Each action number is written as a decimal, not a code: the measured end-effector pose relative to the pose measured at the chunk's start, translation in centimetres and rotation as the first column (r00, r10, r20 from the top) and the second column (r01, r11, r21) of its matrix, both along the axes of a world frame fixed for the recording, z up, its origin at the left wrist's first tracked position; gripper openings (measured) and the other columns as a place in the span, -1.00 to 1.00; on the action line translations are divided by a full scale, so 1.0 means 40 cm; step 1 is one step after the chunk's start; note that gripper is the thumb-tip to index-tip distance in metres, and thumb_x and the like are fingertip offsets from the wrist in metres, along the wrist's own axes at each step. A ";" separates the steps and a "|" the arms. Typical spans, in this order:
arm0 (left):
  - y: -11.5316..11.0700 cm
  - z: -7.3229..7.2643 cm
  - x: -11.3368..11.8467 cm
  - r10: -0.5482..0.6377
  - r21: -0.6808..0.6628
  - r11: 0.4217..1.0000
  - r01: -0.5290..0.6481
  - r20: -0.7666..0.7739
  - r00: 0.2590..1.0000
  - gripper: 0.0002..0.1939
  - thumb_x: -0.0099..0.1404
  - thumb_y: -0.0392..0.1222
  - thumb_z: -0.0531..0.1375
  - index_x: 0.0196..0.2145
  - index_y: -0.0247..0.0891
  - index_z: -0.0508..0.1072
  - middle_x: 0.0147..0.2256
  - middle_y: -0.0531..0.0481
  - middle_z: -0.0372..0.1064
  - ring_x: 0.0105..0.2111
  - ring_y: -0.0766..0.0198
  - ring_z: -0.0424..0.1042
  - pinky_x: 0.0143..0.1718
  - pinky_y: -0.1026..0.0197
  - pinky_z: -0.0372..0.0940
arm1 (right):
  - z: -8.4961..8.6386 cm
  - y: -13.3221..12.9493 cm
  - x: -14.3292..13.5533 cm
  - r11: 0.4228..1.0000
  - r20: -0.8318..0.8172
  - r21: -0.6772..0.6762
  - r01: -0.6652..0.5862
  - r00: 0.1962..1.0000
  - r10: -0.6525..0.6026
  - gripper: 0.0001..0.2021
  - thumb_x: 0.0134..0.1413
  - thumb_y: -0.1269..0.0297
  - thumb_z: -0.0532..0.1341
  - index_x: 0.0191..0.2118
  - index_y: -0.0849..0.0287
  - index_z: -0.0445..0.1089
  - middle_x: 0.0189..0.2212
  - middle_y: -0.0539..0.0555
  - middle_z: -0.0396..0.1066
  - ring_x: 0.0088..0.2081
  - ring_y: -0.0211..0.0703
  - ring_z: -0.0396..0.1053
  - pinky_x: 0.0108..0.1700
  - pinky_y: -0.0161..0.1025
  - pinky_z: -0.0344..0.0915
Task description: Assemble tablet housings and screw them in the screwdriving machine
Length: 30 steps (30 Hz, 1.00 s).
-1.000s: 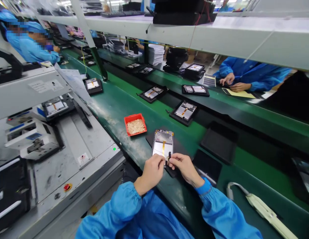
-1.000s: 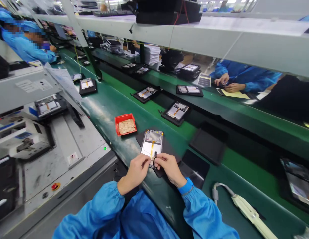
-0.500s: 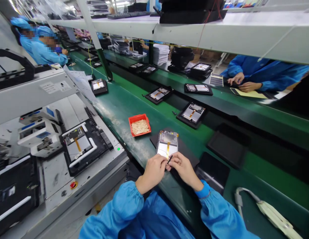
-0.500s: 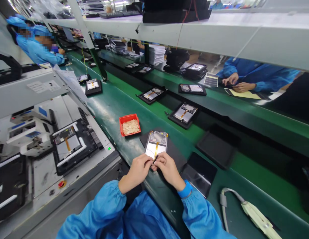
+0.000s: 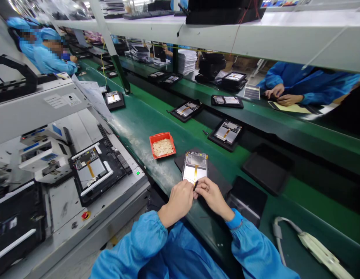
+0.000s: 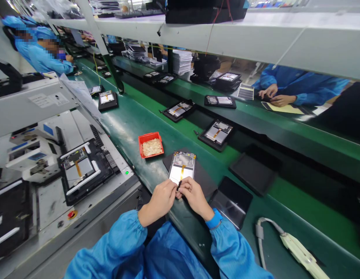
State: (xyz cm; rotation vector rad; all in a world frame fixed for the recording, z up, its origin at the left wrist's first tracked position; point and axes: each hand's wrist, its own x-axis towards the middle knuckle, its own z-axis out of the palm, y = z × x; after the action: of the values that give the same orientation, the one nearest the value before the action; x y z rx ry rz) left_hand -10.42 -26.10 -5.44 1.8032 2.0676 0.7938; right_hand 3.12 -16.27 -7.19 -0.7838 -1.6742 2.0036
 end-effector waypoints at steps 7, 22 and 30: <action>-0.006 0.006 -0.009 -0.005 -0.020 1.000 0.006 0.027 1.000 -0.75 0.45 -0.29 -0.01 -0.29 -0.24 0.44 -0.30 -0.05 0.42 -0.32 0.21 0.42 -0.26 0.20 0.27 | -0.012 -0.002 -0.001 0.999 -0.016 -0.035 -0.001 1.000 0.000 -0.77 0.10 0.17 0.32 -0.27 0.13 0.28 -0.51 -0.01 0.48 -0.46 -0.17 0.47 -0.33 -0.19 0.40; -0.005 -0.003 -0.031 0.018 -0.013 1.000 -0.020 -0.103 0.994 -0.81 0.42 -0.30 0.02 -0.29 -0.24 0.41 -0.31 -0.04 0.42 -0.31 0.20 0.43 -0.26 0.19 0.27 | -0.007 0.004 -0.007 0.998 -0.008 -0.060 -0.009 1.000 0.008 -0.72 0.06 0.14 0.36 -0.24 0.16 0.31 -0.51 -0.01 0.47 -0.47 -0.19 0.46 -0.32 -0.20 0.40; 0.160 0.060 -0.364 0.421 -0.101 0.849 -0.519 -0.464 0.780 -0.71 0.46 -0.21 -0.05 -0.13 -0.35 0.43 -0.23 -0.28 0.47 -0.20 -0.03 0.50 -0.22 0.07 0.31 | 0.042 0.068 0.059 0.737 0.198 0.674 0.047 0.950 -0.241 -0.83 0.22 0.21 0.20 -0.18 0.16 0.48 -0.29 0.12 0.47 -0.28 -0.10 0.44 -0.21 -0.14 0.39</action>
State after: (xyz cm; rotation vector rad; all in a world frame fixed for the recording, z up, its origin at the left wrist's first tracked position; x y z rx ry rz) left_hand -24.98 -19.69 -3.02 1.4310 2.8340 0.2454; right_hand 5.47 -13.54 -5.53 -0.8974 -2.2035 1.0699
